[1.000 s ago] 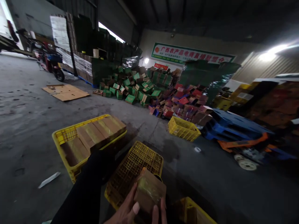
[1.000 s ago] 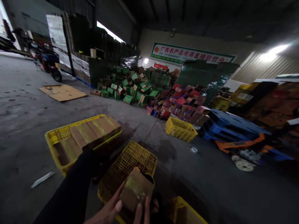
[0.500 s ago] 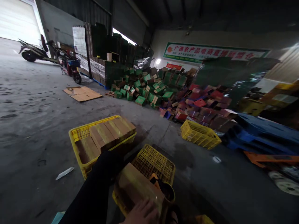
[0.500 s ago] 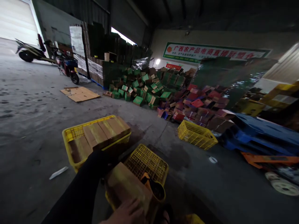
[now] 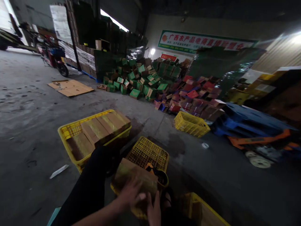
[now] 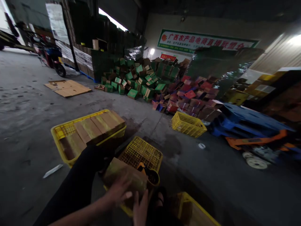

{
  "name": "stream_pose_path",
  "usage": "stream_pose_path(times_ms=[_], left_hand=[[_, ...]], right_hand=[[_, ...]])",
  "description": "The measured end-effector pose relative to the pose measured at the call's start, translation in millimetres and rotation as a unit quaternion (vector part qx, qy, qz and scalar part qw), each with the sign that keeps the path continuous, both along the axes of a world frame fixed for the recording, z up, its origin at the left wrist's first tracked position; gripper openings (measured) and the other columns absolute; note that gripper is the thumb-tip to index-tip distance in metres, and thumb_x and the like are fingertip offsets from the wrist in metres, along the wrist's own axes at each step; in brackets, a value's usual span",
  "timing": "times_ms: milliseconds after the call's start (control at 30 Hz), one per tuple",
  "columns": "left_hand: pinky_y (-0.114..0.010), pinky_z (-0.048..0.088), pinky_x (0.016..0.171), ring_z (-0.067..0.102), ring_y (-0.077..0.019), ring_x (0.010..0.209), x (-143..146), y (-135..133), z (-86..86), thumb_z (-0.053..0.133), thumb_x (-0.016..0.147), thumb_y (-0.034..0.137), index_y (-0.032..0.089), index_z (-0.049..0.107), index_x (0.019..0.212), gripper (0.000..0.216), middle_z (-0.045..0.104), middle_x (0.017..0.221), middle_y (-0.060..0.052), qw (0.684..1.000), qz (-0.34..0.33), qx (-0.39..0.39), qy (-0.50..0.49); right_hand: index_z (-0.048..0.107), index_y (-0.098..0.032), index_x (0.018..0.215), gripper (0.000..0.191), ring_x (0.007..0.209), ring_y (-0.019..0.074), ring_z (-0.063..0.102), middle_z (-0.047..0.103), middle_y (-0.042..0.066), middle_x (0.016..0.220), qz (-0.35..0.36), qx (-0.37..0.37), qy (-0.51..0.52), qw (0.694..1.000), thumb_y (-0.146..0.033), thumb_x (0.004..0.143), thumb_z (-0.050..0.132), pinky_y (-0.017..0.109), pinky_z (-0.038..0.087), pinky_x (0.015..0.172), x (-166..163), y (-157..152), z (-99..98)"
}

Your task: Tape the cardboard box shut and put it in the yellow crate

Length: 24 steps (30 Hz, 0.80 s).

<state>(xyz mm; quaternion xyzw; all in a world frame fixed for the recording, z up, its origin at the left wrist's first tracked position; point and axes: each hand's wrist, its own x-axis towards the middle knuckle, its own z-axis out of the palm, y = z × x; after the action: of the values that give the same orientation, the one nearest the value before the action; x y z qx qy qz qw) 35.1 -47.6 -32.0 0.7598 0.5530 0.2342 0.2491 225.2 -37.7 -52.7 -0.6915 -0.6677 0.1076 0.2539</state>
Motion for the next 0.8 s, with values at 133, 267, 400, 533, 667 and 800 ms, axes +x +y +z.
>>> stream_pose_path(times_ms=[133,267,400,533,667,800], left_hand=[[-0.061,0.018,0.117,0.002,-0.0408,0.152,-48,10,1.2,0.045,0.096,0.058,0.018,0.034,0.156,0.073,0.007,0.166,-0.017,0.982,0.180,-0.023,0.045],[-0.054,0.031,0.113,0.017,-0.0384,0.151,-66,12,-13.0,0.031,0.099,0.062,0.017,0.020,0.159,0.076,-0.002,0.166,-0.020,0.967,0.225,-0.117,0.008],[-0.054,0.031,0.112,0.018,-0.0409,0.150,-62,17,-14.8,0.031,0.096,0.067,0.016,0.018,0.160,0.083,-0.005,0.166,-0.021,0.968,0.213,-0.128,0.023],[-0.057,0.029,0.112,0.024,-0.0455,0.147,-54,31,-8.4,0.035,0.095,0.066,0.017,0.025,0.158,0.080,0.004,0.166,-0.021,0.971,0.205,-0.112,0.060],[-0.058,0.031,0.111,0.028,-0.0448,0.145,-51,37,-12.3,0.036,0.097,0.061,0.018,0.027,0.158,0.075,0.007,0.166,-0.019,0.975,0.193,-0.087,0.068],[-0.054,0.027,0.115,0.015,-0.0389,0.151,-53,29,-23.5,0.037,0.097,0.062,0.015,0.030,0.157,0.076,0.012,0.166,-0.019,0.978,0.193,0.012,0.084]], right_hand=[[0.044,0.004,0.145,0.095,0.143,0.0359,0.037,0.040,0.027,0.152,0.054,-0.099,0.001,0.994,-0.072,0.090,0.025,0.051,0.036,0.113,2,15,8.9],[0.030,0.005,0.152,0.093,0.150,0.0334,0.023,0.023,0.025,0.161,0.049,-0.107,0.005,0.993,-0.068,0.094,0.025,0.048,0.030,0.117,-14,11,10.4],[0.030,0.001,0.153,0.092,0.149,0.0346,0.024,0.026,0.026,0.159,-0.005,-0.048,0.003,0.999,-0.070,0.095,0.022,0.051,0.031,0.116,-29,5,0.9],[0.030,0.004,0.152,0.095,0.148,0.0361,0.026,0.027,0.029,0.158,-0.027,-0.021,-0.017,0.999,-0.071,0.095,0.016,0.050,0.032,0.116,-26,8,-8.3],[0.037,0.003,0.149,0.096,0.145,0.0404,0.030,0.030,0.031,0.156,-0.021,0.039,-0.047,0.998,-0.073,0.094,0.015,0.056,0.033,0.113,-20,14,-13.7],[0.039,-0.002,0.150,0.095,0.145,0.0444,0.028,0.028,0.027,0.158,-0.031,-0.009,-0.099,0.995,-0.071,0.094,0.006,0.066,0.037,0.105,-25,9,-4.5]])
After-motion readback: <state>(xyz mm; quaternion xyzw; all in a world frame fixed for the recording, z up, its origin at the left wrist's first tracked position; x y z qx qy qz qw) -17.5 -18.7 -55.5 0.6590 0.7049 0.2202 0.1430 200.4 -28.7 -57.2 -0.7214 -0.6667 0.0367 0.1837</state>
